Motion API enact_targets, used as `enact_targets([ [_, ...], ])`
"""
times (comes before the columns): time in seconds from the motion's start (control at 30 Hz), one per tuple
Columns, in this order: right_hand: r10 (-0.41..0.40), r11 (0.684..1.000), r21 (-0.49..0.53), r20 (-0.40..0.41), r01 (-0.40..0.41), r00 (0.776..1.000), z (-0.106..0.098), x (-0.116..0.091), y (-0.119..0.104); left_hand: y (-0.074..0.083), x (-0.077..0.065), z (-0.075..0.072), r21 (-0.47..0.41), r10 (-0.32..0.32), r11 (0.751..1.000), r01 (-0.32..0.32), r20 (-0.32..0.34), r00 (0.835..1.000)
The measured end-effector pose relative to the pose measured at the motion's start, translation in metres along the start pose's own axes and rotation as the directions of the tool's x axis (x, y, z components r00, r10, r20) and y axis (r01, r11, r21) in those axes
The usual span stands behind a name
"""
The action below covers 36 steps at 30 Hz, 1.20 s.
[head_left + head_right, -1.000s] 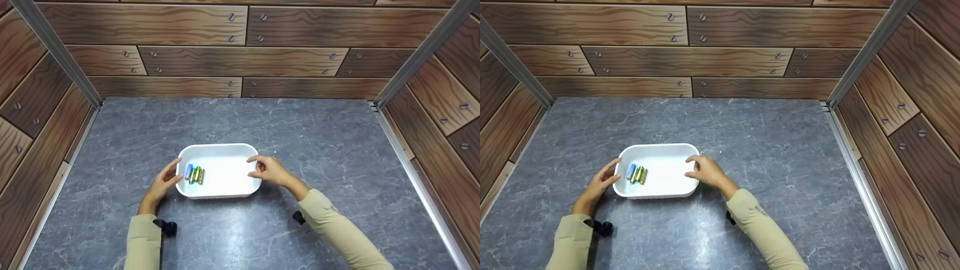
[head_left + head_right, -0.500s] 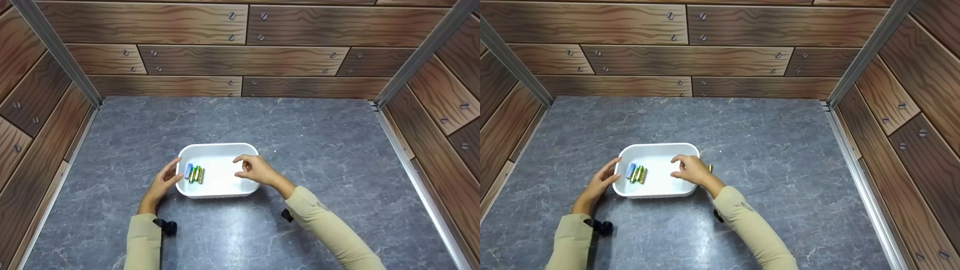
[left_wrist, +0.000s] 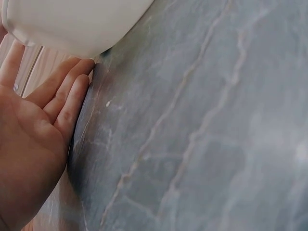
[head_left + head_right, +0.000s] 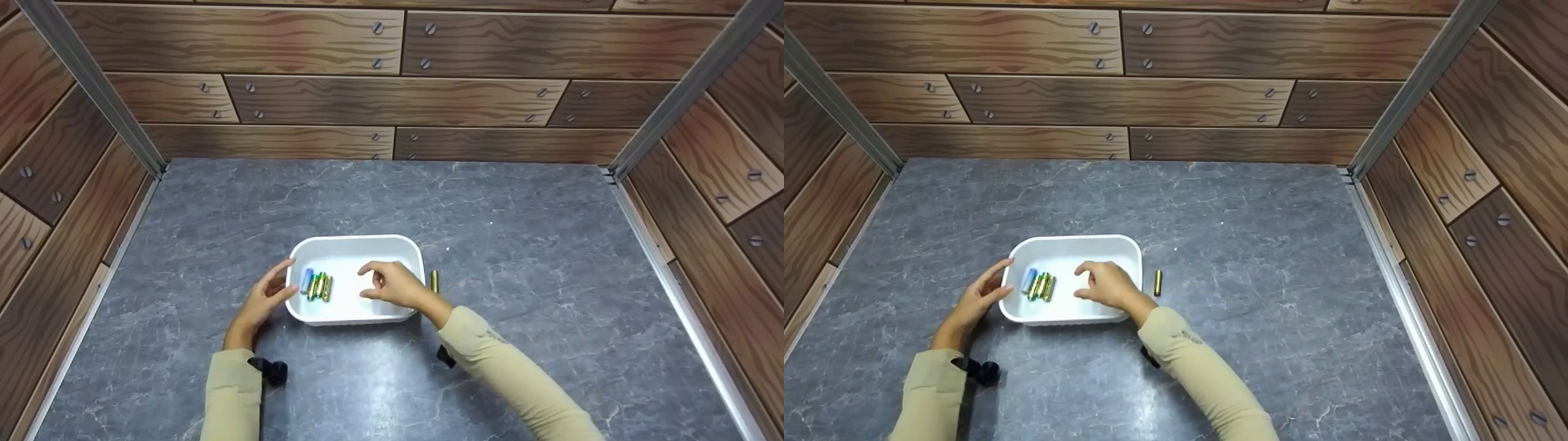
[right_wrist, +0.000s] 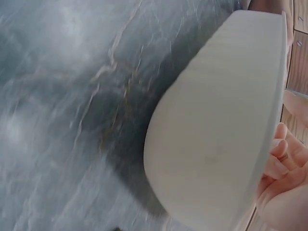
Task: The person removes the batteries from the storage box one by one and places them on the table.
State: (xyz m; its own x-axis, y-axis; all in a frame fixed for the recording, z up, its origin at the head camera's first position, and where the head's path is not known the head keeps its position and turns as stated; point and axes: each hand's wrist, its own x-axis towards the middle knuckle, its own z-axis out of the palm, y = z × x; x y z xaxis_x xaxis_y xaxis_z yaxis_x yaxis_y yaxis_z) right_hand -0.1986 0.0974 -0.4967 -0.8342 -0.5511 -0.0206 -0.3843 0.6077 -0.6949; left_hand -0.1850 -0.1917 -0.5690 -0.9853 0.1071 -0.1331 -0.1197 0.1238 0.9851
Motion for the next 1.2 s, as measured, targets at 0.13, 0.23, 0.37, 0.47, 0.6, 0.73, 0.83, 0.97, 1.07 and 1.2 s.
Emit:
enact_targets([
  [0.13, -0.009, 1.0, -0.013, -0.002, 0.009, 1.0, 0.009, 0.003, -0.004, -0.001, 0.0, 0.0, -0.005, 0.012, 1.0, -0.012, -0.001, 1.0],
  [0.23, -0.006, 1.0, -0.005, -0.007, 0.006, 1.0, 0.016, 0.007, -0.006, -0.002, 0.0, -0.001, -0.007, 0.013, 1.0, -0.013, 0.0, 1.0],
  [0.37, 0.029, 0.999, 0.014, 0.003, -0.029, 1.0, 0.027, 0.013, -0.006, -0.001, 0.0, -0.002, -0.01, 0.013, 1.0, -0.013, 0.005, 1.0],
  [0.47, 0.061, 0.998, 0.019, 0.001, -0.061, 0.998, 0.034, 0.017, -0.007, -0.001, 0.0, -0.002, -0.027, 0.009, 1.0, -0.009, 0.007, 1.0],
  [0.6, 0.104, 0.995, 0.013, -0.014, -0.103, 0.995, 0.041, 0.023, -0.008, 0.0, 0.0, -0.002, -0.032, 0.008, 0.999, -0.007, 0.005, 1.0],
  [0.73, 0.163, 0.987, 0.009, -0.027, -0.163, 0.986, 0.045, 0.028, -0.009, -0.001, 0.0, 0.0, -0.026, 0.001, 1.0, -0.001, -0.001, 1.0],
  [0.83, 0.199, 0.98, 0.001, -0.034, -0.199, 0.979, 0.048, 0.032, -0.01, -0.001, 0.001, 0.001, -0.016, -0.005, 1.0, 0.005, 0.0, 1.0],
  [0.97, 0.226, 0.973, -0.027, -0.042, -0.227, 0.973, 0.053, 0.038, -0.01, -0.001, 0.0, 0.001, -0.013, -0.003, 1.0, 0.004, 0.001, 1.0],
  [1.07, 0.247, 0.968, -0.041, -0.048, -0.249, 0.968, 0.055, 0.041, -0.011, -0.001, 0.0, 0.0, -0.014, -0.006, 1.0, 0.006, 0.001, 1.0],
  [1.2, 0.277, 0.959, -0.054, -0.051, -0.279, 0.96, 0.058, 0.045, -0.013, -0.001, 0.0, 0.0, -0.009, -0.008, 1.0, 0.008, 0.002, 1.0],
])
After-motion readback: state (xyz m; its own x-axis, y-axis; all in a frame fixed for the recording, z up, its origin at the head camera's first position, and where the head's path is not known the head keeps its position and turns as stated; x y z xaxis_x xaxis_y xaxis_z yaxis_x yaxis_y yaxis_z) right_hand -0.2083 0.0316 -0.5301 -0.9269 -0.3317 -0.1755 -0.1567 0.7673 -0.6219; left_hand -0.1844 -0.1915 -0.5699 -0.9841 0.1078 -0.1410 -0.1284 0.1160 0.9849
